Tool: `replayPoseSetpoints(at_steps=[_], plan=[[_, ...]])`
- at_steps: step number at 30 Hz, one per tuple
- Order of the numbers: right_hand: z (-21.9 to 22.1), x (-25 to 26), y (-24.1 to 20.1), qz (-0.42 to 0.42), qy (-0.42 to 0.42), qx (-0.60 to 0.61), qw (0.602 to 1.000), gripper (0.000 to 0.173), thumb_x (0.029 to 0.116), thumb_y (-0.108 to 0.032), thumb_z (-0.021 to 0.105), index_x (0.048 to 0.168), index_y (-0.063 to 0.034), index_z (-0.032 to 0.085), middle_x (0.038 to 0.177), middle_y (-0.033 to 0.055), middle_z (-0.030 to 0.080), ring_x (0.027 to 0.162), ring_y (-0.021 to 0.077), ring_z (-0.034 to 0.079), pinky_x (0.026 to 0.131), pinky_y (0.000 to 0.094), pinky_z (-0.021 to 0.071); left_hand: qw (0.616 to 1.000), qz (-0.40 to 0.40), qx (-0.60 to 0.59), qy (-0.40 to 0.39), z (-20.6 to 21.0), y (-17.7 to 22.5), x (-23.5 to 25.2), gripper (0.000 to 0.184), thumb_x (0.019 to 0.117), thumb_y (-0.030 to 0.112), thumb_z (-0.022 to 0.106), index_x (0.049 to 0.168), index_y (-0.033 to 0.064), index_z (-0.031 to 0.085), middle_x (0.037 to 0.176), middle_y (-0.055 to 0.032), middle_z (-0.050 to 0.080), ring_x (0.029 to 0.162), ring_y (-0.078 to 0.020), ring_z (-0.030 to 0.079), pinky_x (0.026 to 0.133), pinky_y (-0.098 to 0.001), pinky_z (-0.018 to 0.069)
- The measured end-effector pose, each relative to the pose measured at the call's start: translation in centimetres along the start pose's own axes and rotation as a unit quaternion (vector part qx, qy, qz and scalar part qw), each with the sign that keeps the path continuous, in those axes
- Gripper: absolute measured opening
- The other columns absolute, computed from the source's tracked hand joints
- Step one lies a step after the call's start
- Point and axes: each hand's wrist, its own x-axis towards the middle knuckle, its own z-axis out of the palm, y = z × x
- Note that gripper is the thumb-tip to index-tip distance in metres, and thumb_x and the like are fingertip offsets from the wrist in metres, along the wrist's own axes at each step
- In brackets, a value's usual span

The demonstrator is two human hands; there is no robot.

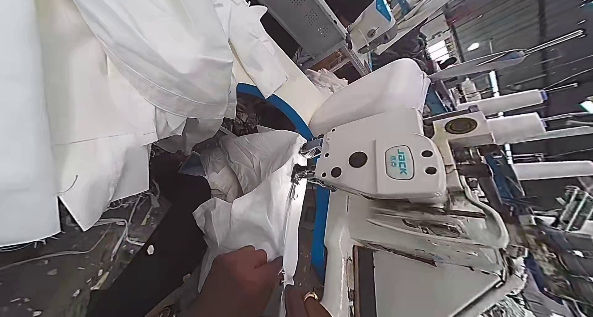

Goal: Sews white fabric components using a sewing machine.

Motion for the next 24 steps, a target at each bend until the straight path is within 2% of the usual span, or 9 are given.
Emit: replayPoseSetpoints(at_steps=[2, 5, 9, 12, 14, 16, 19, 21, 24], plan=[[0.3, 0.8, 0.3, 0.006, 0.021, -0.009, 1.0, 0.011, 0.0857, -0.001, 0.064, 0.089, 0.0049, 0.073, 0.072, 0.0171, 0.069, 0.059, 0.028, 0.07, 0.048, 0.0361, 0.0536, 1.0, 0.007, 0.01, 0.02, 0.6, -0.9, 0.7, 0.031, 0.0985, 0.024, 0.051, 0.091, 0.0157, 0.079, 0.066, -0.0025, 0.059, 0.06, -0.0194, 0.057, 0.056, -0.0332, 0.0437], [0.2, 2.0, 1.1, 0.016, 0.055, 0.017, 0.998, 0.015, 0.0802, -0.003, 0.065, 0.089, 0.0051, 0.074, 0.07, 0.0169, 0.067, 0.053, 0.0291, 0.066, 0.044, 0.0395, 0.0507, 0.995, -0.052, -0.087, -0.002, 1.0, -1.7, 1.8, 0.029, 0.0976, 0.018, 0.052, 0.097, 0.0076, 0.079, 0.07, -0.0038, 0.064, 0.063, -0.0155, 0.06, 0.061, -0.0289, 0.0488], [4.2, 0.6, 2.8, 0.063, 0.097, 0.131, 0.985, 0.012, 0.0758, -0.003, 0.062, 0.078, 0.0041, 0.071, 0.068, 0.0163, 0.065, 0.055, 0.0289, 0.065, 0.047, 0.042, 0.0504, 0.906, -0.203, -0.298, -0.221, -1.5, -3.0, 4.5, 0.035, 0.1055, 0.016, 0.05, 0.135, 0.0008, 0.06, 0.065, -0.0012, 0.055, 0.053, -0.0084, 0.045, 0.054, -0.0261, 0.0415], [5.4, -0.6, 3.8, 0.052, 0.163, 0.209, 0.963, 0.014, 0.079, -0.002, 0.056, 0.071, 0.002, 0.067, 0.075, 0.0138, 0.068, 0.067, 0.0182, 0.065, 0.059, 0.0277, 0.0515, 0.876, -0.189, -0.346, -0.277, -1.9, -3.6, 5.5, 0.045, 0.1051, 0.016, 0.051, 0.148, 0.0008, 0.049, 0.065, 0.0012, 0.053, 0.051, -0.004, 0.042, 0.053, -0.0216, 0.04], [4.5, 0.3, 3.8, 0.007, 0.196, 0.191, 0.962, 0.018, 0.0822, -0.003, 0.055, 0.071, 0.0, 0.069, 0.076, 0.013, 0.07, 0.069, 0.0168, 0.066, 0.061, 0.025, 0.0519, 0.89, -0.159, -0.34, -0.261, -1.7, -3.6, 5.2, 0.051, 0.1041, 0.015, 0.053, 0.151, -0.0027, 0.045, 0.082, -0.007, 0.064, 0.065, -0.0057, 0.051, 0.064, -0.0232, 0.045], [4.9, 1.7, 3.3, -0.032, 0.23, 0.136, 0.963, 0.021, 0.0843, -0.008, 0.054, 0.07, -0.0052, 0.068, 0.074, 0.0091, 0.068, 0.067, 0.0168, 0.065, 0.058, 0.0256, 0.0508, 0.899, -0.136, -0.343, -0.237, -1.1, -4.1, 5.0, 0.05, 0.1043, 0.013, 0.051, 0.15, -0.0068, 0.045, 0.122, -0.0194, 0.069, 0.103, -0.0083, 0.065, 0.093, -0.0247, 0.05], [5.4, 2.9, 3.4, -0.051, 0.271, 0.09, 0.957, 0.025, 0.0856, -0.013, 0.052, 0.069, -0.0084, 0.07, 0.073, 0.0061, 0.069, 0.067, 0.0163, 0.066, 0.057, 0.0261, 0.0507, 0.894, -0.123, -0.373, -0.217, -0.3, -4.6, 5.1, 0.051, 0.1048, 0.011, 0.048, 0.151, -0.0099, 0.041, 0.147, -0.0236, 0.054, 0.136, -0.0127, 0.054, 0.115, -0.0261, 0.0383], [5.1, 3.4, 3.8, -0.051, 0.278, 0.111, 0.953, 0.026, 0.0859, -0.013, 0.052, 0.069, -0.007, 0.071, 0.075, 0.007, 0.071, 0.07, 0.0165, 0.067, 0.062, 0.0251, 0.0517, 0.907, -0.118, -0.339, -0.221, -0.6, -4.5, 5.2, 0.048, 0.1048, 0.014, 0.049, 0.148, -0.0075, 0.047, 0.141, -0.0229, 0.06, 0.13, -0.0179, 0.06, 0.111, -0.0335, 0.0437], [5.0, 4.6, 3.3, -0.097, 0.283, 0.079, 0.951, 0.027, 0.0884, -0.016, 0.052, 0.068, -0.0113, 0.068, 0.07, 0.0037, 0.068, 0.068, 0.017, 0.065, 0.069, 0.0279, 0.0511, 0.943, -0.092, -0.246, -0.205, -1.1, -3.2, 3.9, 0.026, 0.1009, 0.015, 0.055, 0.103, -0.0048, 0.073, 0.08, -0.0163, 0.07, 0.07, -0.0239, 0.066, 0.066, -0.0433, 0.0515]])
